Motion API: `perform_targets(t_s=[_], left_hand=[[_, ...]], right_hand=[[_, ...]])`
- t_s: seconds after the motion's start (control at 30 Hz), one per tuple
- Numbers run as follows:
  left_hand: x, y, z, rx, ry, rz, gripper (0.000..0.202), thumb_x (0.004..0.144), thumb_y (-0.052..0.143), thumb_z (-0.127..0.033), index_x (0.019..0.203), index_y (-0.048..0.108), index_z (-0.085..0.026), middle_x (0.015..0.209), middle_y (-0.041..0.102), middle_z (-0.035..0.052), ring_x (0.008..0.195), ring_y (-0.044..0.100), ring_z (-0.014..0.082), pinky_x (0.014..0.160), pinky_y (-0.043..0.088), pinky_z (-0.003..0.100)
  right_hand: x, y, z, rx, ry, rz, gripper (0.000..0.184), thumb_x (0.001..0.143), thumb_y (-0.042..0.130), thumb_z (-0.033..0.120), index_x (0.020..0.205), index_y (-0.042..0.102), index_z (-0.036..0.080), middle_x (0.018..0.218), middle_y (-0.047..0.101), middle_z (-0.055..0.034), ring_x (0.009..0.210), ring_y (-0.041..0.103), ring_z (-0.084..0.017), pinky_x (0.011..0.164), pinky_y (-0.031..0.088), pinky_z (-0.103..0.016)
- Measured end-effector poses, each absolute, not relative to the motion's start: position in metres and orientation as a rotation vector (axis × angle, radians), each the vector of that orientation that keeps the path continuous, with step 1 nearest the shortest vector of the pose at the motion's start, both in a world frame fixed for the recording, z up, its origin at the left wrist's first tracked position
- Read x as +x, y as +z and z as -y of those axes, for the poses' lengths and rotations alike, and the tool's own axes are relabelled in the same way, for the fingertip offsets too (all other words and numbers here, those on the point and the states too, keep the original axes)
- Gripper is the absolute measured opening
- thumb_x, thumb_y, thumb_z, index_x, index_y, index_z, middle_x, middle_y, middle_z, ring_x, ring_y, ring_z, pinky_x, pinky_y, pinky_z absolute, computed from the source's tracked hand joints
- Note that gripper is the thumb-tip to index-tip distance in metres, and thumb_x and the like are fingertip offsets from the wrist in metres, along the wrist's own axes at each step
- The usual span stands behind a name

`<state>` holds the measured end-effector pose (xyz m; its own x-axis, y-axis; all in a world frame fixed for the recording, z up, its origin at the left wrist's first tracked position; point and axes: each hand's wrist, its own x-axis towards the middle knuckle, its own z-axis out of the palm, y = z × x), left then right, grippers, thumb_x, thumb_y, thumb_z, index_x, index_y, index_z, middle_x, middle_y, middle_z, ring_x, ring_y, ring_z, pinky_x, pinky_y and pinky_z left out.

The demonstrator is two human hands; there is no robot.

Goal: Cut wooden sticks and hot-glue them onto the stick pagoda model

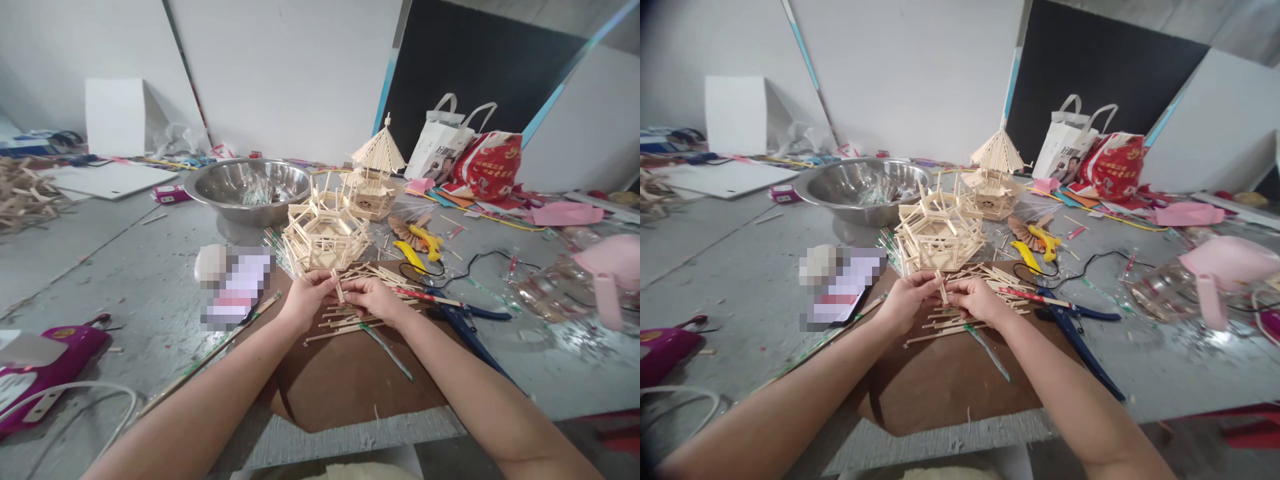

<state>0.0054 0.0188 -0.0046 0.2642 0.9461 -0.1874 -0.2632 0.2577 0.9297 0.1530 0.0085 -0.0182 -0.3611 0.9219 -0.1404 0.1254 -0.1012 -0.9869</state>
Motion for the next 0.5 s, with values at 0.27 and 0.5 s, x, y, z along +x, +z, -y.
perform_targets(t_s=[0.27,0.5], left_hand=[[0.006,-0.003,-0.018,0.939,1.0,-0.936,0.024,0.055,0.067,-0.03,0.067,0.057,-0.012,0.055,0.058,-0.0004,0.049,0.055,0.0105,0.051,0.048,0.025],[-0.007,0.0,-0.029,1.07,1.169,-1.057,0.024,0.055,0.066,-0.033,0.067,0.059,-0.012,0.052,0.053,-0.0029,0.044,0.047,0.0059,0.044,0.042,0.018]], right_hand=[[0.151,-0.016,-0.008,-1.202,1.5,1.552,0.034,0.066,0.057,0.033,0.095,0.06,0.016,0.068,0.06,-0.001,0.038,0.039,-0.002,0.037,0.032,-0.016],[0.172,-0.011,-0.015,-1.504,0.949,1.727,0.031,0.068,0.052,0.031,0.094,0.061,0.016,0.068,0.062,-0.0022,0.046,0.047,-0.008,0.046,0.037,-0.021]])
